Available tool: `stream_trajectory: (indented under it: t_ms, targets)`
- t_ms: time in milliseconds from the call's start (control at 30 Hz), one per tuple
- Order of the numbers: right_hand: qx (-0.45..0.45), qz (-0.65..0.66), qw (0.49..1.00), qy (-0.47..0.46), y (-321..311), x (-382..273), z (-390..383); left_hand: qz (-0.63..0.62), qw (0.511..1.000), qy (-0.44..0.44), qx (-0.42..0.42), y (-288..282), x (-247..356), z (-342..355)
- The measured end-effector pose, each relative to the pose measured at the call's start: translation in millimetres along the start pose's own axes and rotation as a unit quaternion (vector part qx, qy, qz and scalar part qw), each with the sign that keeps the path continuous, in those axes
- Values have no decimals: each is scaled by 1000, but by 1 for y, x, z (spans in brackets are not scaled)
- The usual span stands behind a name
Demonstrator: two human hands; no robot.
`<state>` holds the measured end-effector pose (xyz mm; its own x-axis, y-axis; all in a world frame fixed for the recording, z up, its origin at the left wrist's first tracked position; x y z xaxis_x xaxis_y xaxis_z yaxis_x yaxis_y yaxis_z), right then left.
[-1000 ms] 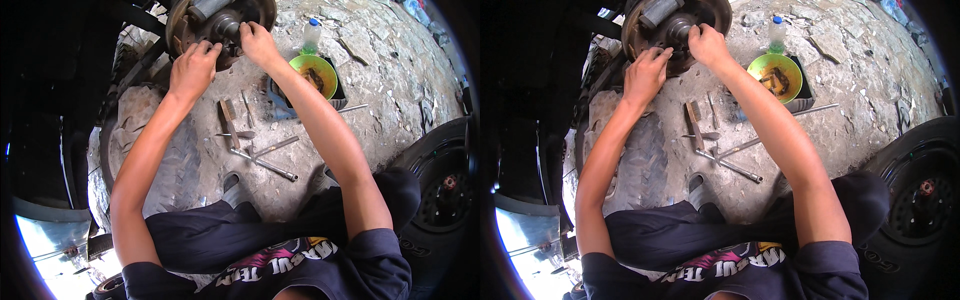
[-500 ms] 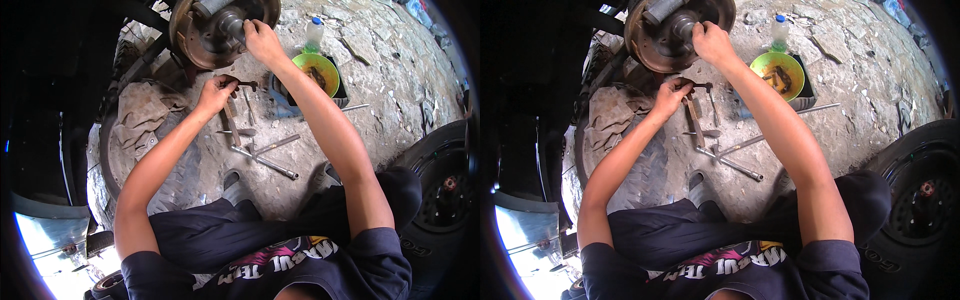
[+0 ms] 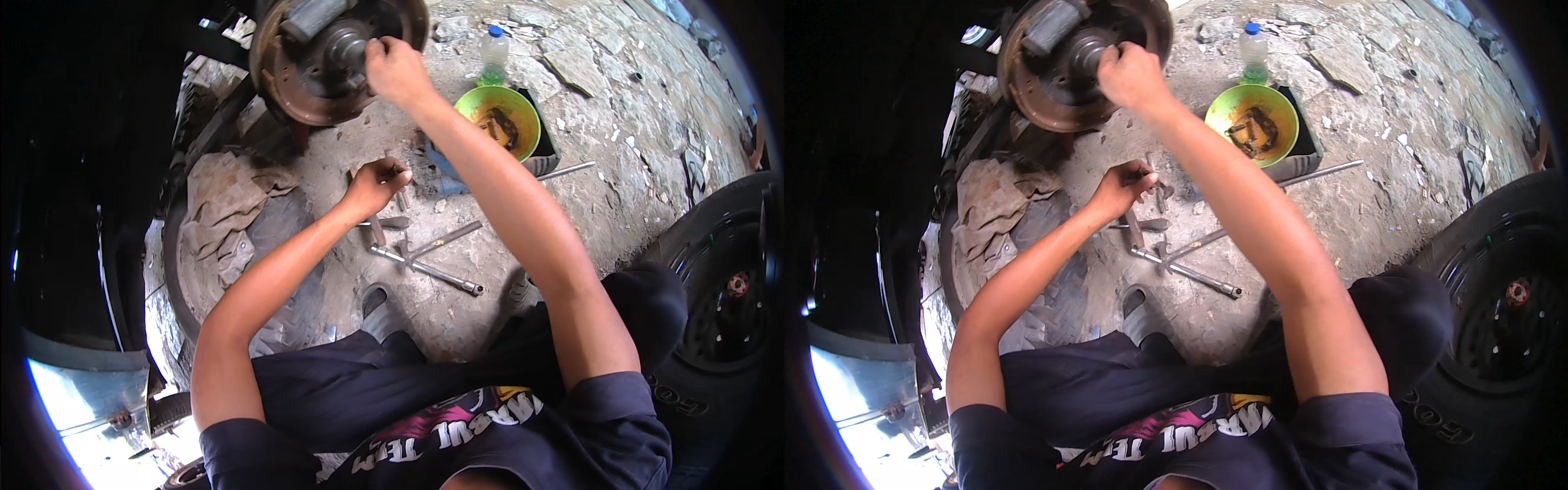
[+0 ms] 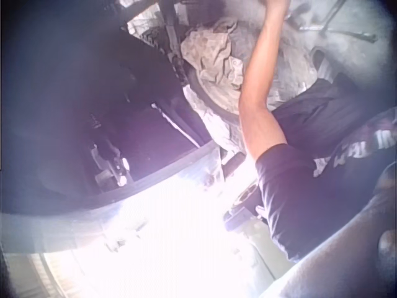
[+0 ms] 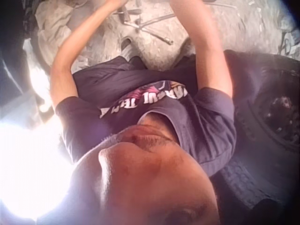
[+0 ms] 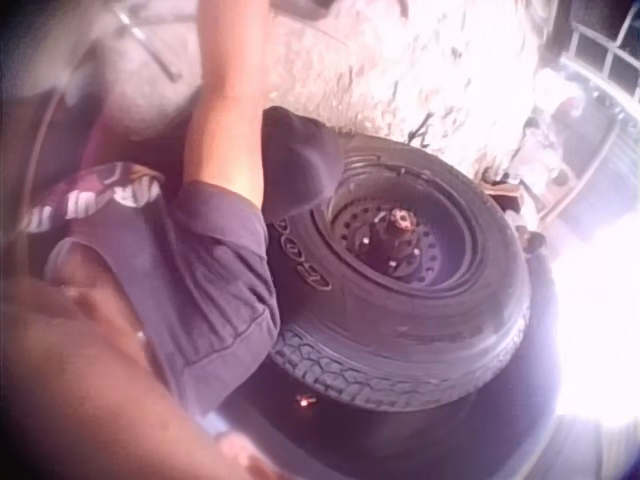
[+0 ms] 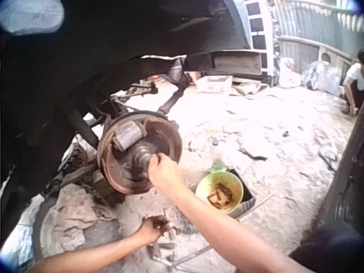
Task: The person works on a vehicle's drum brake assembly by hand, removing components from a bowl, positioning internal parts, and fitting a metal sleeve onto the spindle.
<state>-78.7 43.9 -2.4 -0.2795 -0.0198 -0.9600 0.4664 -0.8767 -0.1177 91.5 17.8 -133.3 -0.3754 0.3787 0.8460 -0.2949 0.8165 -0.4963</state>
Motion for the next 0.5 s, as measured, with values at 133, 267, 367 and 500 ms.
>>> stream_trajectory:
  t_ms: [133,267,367,500]
  targets:
    - [7,3,1000,6,-4,7,1,-84,995,-53,-20,32,-5,19]
    - [-37,19,997,61,3,4,-7,-173,984,34,21,43,7,36]
    - [-45,36,997,55,1,4,-6,-175,981,85,15,51,-20,59]
    - [-57,61,994,74,2,6,-9,-172,982,60,47,35,-55,71]
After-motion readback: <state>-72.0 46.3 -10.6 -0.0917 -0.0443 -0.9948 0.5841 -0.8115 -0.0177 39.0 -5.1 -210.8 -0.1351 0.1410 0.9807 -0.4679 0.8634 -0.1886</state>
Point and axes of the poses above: each hand's wrist, its own z-axis towards the middle knuckle, its own y-axis out of the palm, x = y × z, the point moved 6 cm from there along z, towards the middle knuckle, and after that the axes turned 4 degrees about x, right-handed, at the moved point
